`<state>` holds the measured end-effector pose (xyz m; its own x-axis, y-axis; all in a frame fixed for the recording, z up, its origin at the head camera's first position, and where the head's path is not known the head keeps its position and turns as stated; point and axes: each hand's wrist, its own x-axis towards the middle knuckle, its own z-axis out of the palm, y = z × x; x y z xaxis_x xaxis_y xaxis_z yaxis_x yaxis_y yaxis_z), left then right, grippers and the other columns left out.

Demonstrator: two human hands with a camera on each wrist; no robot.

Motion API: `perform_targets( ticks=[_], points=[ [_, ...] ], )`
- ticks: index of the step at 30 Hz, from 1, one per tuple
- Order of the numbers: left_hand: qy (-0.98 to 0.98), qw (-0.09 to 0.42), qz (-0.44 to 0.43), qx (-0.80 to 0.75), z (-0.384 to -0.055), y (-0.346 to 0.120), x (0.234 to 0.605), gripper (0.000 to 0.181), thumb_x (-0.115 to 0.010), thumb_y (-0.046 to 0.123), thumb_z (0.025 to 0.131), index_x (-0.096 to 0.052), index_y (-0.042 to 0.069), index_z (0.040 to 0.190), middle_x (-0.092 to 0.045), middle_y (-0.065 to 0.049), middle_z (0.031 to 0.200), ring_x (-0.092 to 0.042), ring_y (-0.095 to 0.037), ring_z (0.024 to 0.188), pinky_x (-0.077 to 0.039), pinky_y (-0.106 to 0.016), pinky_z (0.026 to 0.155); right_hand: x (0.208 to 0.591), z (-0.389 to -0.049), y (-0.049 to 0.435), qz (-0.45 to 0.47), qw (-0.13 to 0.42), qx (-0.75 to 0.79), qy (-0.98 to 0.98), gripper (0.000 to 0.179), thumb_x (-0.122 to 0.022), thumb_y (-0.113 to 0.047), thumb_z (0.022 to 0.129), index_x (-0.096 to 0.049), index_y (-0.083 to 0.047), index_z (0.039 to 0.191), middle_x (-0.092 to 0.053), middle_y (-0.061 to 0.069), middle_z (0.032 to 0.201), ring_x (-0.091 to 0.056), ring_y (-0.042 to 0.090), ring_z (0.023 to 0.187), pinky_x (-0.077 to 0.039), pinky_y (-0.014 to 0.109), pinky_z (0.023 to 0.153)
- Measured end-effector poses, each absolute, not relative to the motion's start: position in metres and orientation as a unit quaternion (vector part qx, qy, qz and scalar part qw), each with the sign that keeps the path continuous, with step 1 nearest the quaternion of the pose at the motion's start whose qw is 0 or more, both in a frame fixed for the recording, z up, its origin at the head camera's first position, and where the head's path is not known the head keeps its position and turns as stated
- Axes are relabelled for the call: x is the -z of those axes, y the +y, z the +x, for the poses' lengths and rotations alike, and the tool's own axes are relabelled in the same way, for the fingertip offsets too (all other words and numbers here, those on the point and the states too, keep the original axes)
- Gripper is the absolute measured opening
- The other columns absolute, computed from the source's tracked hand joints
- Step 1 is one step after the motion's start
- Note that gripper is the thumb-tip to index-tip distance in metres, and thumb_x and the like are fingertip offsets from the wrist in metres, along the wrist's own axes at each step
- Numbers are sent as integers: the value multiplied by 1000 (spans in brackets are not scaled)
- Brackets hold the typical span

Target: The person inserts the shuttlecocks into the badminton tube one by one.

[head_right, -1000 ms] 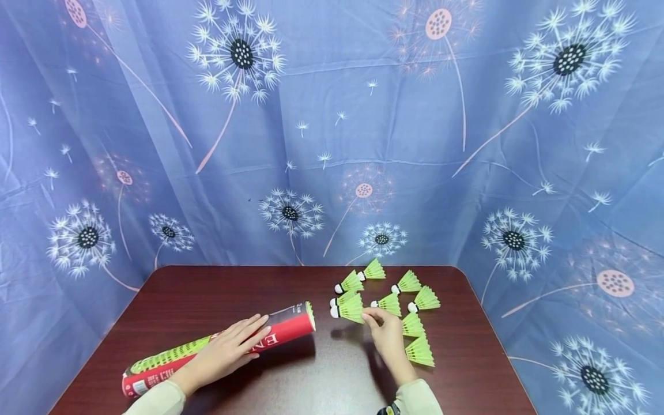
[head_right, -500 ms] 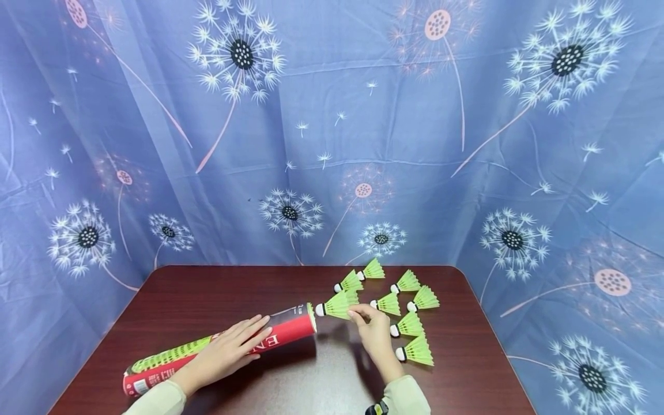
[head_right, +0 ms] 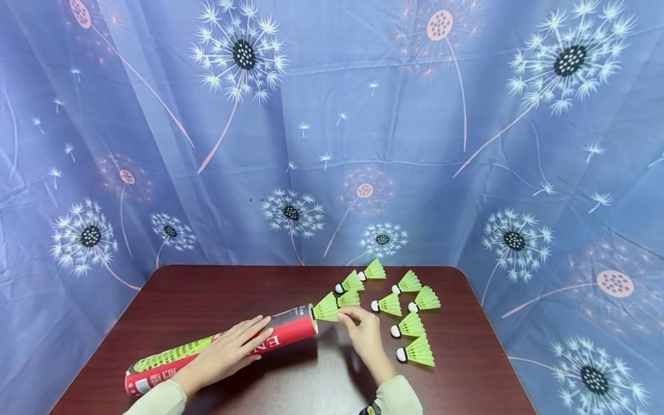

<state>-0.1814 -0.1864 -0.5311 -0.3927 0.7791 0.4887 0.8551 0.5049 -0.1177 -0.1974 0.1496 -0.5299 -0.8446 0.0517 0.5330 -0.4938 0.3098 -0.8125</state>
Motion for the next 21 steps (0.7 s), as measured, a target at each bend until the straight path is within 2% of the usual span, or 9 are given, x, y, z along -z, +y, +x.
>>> perform_targets(
  ticks=[3,8,15,21],
  points=[
    [-829,252,-494,69,-183,-185,532,64,-66,34,91,-43,11,146,-40,-12,149,-47,-32,129,-46,-45,98,530,-197,146,154,242,-566,-773,8,-74,5,77,-73,-2,82,-72,9,75,-64,3,67,-51,15,58],
    [-827,254,-496,66,-184,-183,534,60,-61,36,94,-43,12,146,-39,-12,150,-48,-32,129,-45,-44,98,531,-196,140,161,246,-555,-778,11,-74,8,75,-73,-1,81,-72,11,76,-64,4,68,-51,14,59],
    [-829,249,-495,74,-184,-183,535,80,-81,26,77,-43,12,145,-40,-12,149,-46,-32,130,-45,-45,97,506,-181,129,190,253,-525,-790,11,-72,14,74,-70,5,80,-69,18,74,-66,21,64,-52,21,56],
    [-830,246,-495,73,-185,-182,535,82,-82,27,76,-42,12,147,-39,-12,150,-46,-32,130,-45,-45,99,496,-175,125,201,242,-524,-792,10,-69,16,77,-69,7,81,-69,16,73,-65,27,62,-53,25,55]
  ],
)
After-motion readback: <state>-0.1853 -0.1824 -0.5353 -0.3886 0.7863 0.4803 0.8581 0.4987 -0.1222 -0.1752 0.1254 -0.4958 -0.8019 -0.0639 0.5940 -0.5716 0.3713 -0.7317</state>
